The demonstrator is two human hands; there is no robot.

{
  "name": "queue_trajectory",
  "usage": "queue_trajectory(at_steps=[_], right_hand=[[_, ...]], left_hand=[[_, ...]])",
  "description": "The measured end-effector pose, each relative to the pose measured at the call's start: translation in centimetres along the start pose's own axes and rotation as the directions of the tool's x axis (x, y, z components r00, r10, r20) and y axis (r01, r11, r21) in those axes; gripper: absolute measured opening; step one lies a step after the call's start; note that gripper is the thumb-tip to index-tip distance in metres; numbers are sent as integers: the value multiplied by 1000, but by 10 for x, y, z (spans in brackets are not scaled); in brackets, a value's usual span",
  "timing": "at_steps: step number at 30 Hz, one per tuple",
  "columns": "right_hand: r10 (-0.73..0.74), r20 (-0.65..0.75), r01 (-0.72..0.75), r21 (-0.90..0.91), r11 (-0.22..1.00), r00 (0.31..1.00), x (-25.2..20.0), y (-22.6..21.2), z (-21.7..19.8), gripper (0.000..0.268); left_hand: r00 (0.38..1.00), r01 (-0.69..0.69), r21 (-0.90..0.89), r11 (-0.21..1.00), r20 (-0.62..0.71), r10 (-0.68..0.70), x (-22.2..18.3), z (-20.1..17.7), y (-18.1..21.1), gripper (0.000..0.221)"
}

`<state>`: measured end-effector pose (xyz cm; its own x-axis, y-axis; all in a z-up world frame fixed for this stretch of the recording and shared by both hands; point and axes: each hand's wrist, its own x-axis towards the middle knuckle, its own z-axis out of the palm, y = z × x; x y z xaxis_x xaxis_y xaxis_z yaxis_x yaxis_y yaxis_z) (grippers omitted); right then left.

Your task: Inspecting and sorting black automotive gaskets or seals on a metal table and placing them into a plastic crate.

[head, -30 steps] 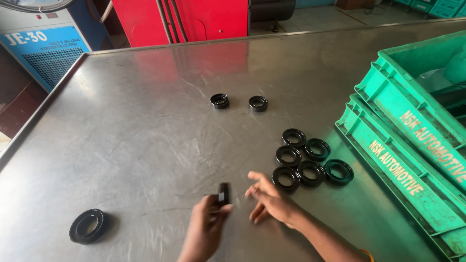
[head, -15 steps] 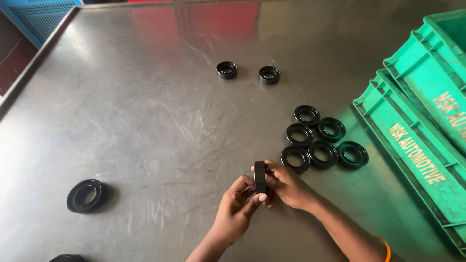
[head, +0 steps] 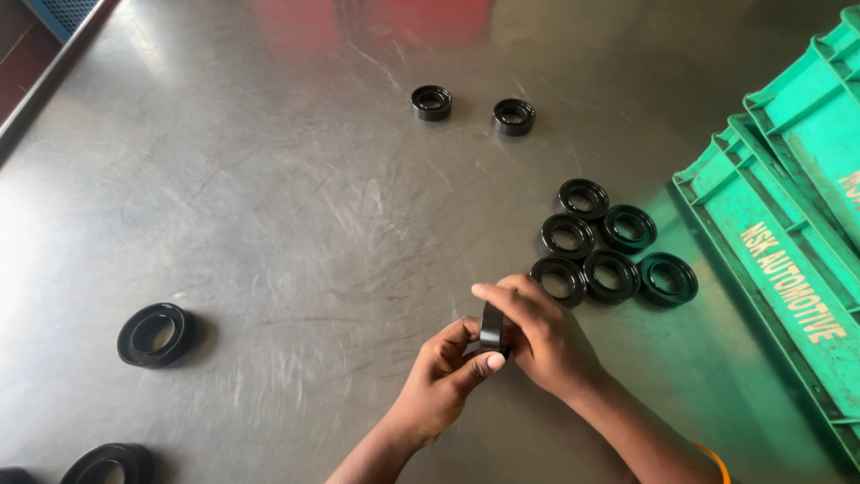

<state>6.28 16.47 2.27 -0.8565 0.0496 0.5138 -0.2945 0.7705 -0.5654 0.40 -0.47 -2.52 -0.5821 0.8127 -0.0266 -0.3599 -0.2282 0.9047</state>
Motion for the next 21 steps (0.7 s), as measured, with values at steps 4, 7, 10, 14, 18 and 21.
queue_trajectory(at_steps=[4, 7, 10, 14, 18, 21], right_hand=[[313, 221, -364, 245, 899, 923, -16, 35, 9, 37], [294, 253, -350, 216, 911, 922, -8, 19, 3, 39], [4, 47, -6, 34, 999, 999, -7, 12, 6, 58], [268, 231, -327, 279, 903, 935, -11, 26, 6, 48], [-104, 31, 103, 38, 994, 994, -6, 10, 4, 53], [395, 165, -428, 373, 823, 904, -5, 12, 13, 40]], left_hand=[[999, -33, 48, 998, 8, 33, -1, 4, 7, 23], [997, -53, -41, 998, 47, 55, 0, 2, 5, 21], [998, 58, 7, 998, -15, -58, -1, 2, 4, 21], [1000, -24, 1, 1000, 12, 24, 0, 2, 5, 22], [997, 68, -19, 998, -37, -68, 1, 1, 3, 26], [996, 42, -154, 987, -73, -53, 3, -4, 8, 31]])
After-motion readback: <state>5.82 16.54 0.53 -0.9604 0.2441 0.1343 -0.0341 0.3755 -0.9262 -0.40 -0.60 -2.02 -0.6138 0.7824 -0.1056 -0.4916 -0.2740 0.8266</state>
